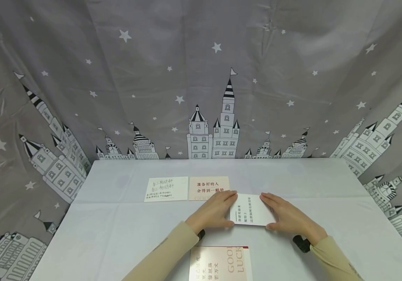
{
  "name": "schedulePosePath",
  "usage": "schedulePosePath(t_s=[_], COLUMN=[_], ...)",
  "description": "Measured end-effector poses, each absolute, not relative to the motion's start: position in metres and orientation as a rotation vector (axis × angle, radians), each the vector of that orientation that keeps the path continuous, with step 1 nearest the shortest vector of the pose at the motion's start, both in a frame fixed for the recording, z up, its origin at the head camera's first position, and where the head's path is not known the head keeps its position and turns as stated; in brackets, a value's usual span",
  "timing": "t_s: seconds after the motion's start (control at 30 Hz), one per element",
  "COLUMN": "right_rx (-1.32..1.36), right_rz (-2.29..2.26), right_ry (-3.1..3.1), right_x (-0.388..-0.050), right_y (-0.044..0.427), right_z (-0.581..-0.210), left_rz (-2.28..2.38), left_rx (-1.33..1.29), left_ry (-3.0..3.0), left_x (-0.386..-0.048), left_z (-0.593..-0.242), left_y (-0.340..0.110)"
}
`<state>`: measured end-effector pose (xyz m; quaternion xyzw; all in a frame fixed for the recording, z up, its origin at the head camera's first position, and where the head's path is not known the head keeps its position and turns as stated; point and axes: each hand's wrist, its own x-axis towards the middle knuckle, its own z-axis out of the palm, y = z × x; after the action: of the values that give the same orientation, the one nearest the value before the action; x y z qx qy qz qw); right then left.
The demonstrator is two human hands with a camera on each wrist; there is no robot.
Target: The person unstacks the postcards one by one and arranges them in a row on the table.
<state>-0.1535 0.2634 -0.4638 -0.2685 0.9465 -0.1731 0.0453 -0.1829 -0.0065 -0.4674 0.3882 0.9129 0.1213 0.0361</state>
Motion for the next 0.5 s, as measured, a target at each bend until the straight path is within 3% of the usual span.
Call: schedulePosePath(t_s=[0.5], right_rx=[-0.777], right_rz=[-0.544], right_ry=[2.847], right_x=[-0.178], right_y=[0.276], right_z=[-0.463], left_rz=[0.327], left_rx=[1.133], left_ry=[2.79], left_x=[-0.206], left_z=[-0.469], left_y=[0.01])
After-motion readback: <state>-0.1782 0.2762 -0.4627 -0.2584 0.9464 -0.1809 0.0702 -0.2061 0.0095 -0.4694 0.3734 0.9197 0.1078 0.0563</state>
